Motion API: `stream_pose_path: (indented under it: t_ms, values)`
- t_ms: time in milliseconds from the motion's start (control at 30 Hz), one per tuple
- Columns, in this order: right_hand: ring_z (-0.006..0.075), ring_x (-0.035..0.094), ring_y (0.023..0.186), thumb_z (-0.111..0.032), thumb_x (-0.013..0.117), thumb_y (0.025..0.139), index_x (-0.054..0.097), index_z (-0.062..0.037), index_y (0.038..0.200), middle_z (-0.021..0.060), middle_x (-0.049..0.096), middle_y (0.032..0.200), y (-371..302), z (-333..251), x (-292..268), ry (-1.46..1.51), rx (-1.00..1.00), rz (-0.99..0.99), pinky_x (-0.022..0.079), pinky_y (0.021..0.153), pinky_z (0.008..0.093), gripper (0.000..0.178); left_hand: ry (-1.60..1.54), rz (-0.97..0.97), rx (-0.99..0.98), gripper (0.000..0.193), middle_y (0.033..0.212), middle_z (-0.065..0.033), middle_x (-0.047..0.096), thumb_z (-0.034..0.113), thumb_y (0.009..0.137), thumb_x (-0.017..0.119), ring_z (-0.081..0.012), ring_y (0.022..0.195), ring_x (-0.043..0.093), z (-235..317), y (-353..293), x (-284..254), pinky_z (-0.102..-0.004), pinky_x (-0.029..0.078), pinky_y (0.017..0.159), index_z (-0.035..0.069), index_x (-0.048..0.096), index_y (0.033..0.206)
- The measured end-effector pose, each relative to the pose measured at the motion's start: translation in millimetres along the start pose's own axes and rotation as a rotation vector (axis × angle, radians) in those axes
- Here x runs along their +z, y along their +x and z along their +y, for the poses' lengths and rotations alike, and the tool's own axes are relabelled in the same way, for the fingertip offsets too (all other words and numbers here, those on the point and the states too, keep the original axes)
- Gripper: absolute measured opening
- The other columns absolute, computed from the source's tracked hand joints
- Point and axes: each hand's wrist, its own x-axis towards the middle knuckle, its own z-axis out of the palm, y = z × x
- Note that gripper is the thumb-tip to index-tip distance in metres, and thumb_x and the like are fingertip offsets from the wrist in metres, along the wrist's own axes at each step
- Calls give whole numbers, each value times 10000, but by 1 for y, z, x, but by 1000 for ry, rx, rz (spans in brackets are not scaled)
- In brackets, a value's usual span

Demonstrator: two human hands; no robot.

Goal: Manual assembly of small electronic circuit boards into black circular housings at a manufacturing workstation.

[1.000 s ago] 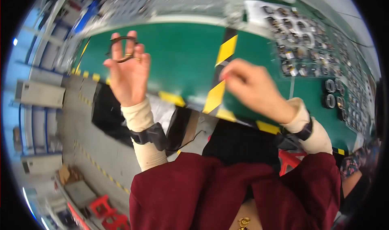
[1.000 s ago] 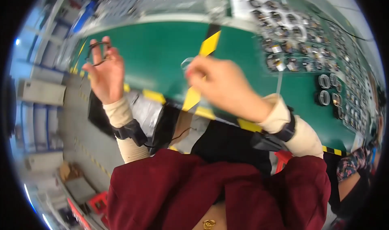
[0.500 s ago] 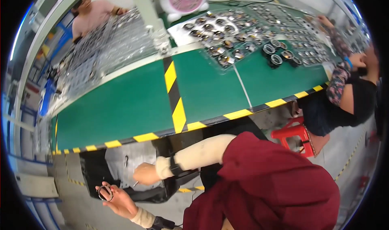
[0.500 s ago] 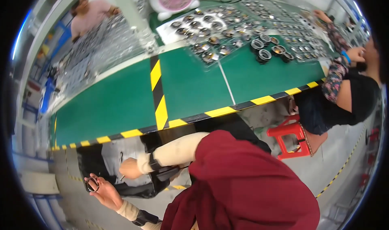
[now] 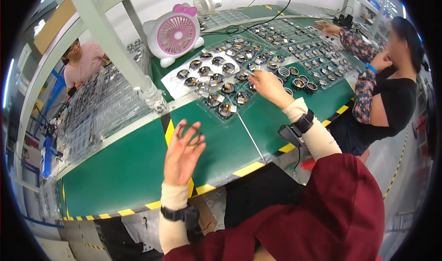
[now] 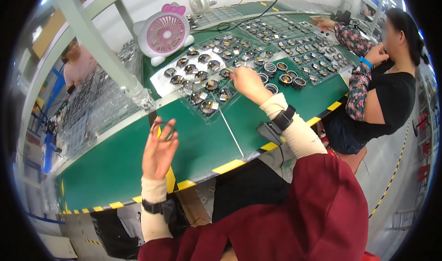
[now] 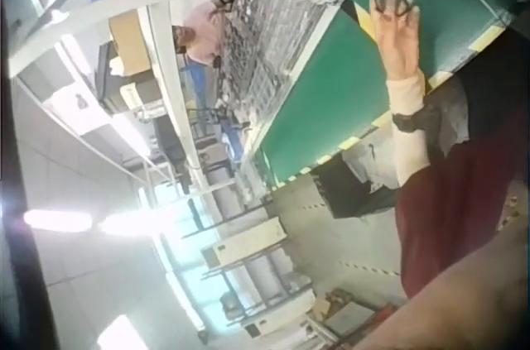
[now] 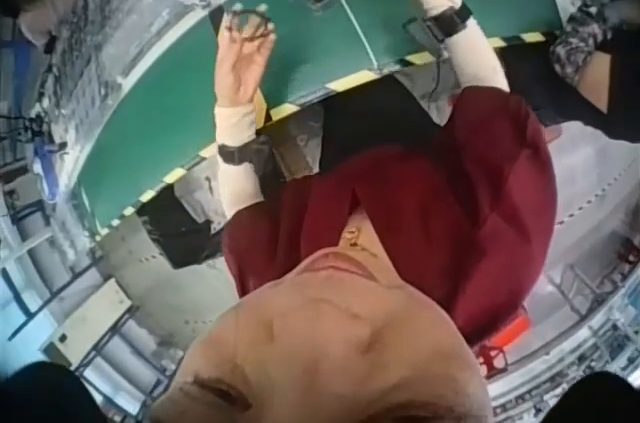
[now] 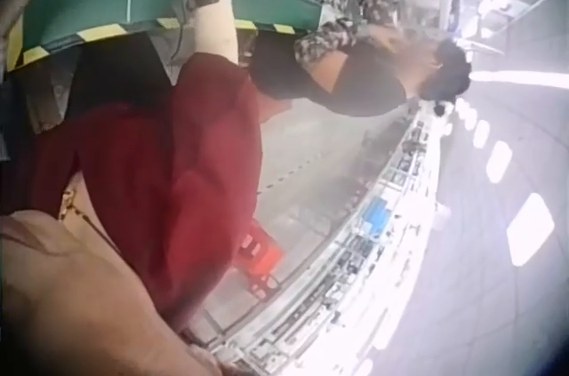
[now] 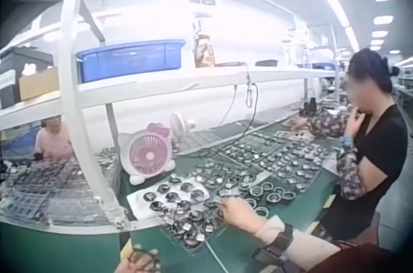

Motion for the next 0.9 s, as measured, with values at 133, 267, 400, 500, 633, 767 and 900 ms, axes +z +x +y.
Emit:
stream_pose_path:
  t_ms: [133, 267, 400, 500, 633, 767, 900]
  values:
    - [358, 597, 708, -153, 568, 714, 605, -9, 703, 228, 592, 729, 22, 30, 23, -248, 17, -55, 479, 637, 431, 149, -136, -47, -84, 478, 1212, -148, 419, 168, 841, 537, -255, 991, 492, -31, 69, -6, -352, 427, 873, 90, 300, 1250]
    - [371, 595, 706, -128, 584, 687, 589, 14, 671, 223, 587, 694, 21, 41, 40, -296, 6, -126, 482, 632, 429, 143, -189, -12, -144, 443, 1197, -146, 434, 164, 852, 519, -259, 990, 495, -48, 92, -16, -357, 427, 878, 88, 315, 1238]
    - [301, 587, 614, -172, 654, 686, 579, 15, 736, 160, 538, 590, 22, 53, 37, -207, -20, -9, 465, 560, 391, 208, -174, 14, -164, 419, 1176, -141, 449, 163, 855, 511, -257, 985, 498, -53, 93, -23, -362, 430, 873, 88, 332, 1226]
    - [193, 518, 454, -124, 639, 713, 562, 21, 743, 66, 516, 576, 31, 37, 23, 357, 53, -30, 395, 412, 331, 167, -145, 39, -136, 392, 1147, -138, 467, 151, 861, 492, -254, 980, 503, -53, 94, -31, -370, 434, 866, 87, 344, 1219]
    - [64, 421, 432, -131, 608, 782, 536, -4, 832, 6, 472, 557, 13, -12, 18, 1290, 541, -328, 286, 376, 210, 155, -76, 91, -178, 338, 1052, -121, 516, 141, 868, 462, -231, 911, 539, -53, 96, -28, -385, 457, 829, 66, 378, 1187]
    - [41, 417, 419, -122, 594, 800, 518, -22, 910, -16, 495, 586, -1, -39, 29, 1463, 515, -436, 253, 366, 175, 167, 58, 158, -192, 308, 939, -86, 543, 148, 875, 441, -201, 825, 565, -49, 101, -21, -375, 491, 762, 39, 428, 1163]
    - [48, 439, 442, -130, 615, 786, 524, 15, 922, -7, 514, 615, -10, -45, 33, 1455, 468, -400, 280, 370, 186, 218, 285, 218, -133, 296, 858, -59, 544, 160, 884, 438, -173, 744, 571, -49, 104, -20, -334, 520, 673, 10, 477, 1136]
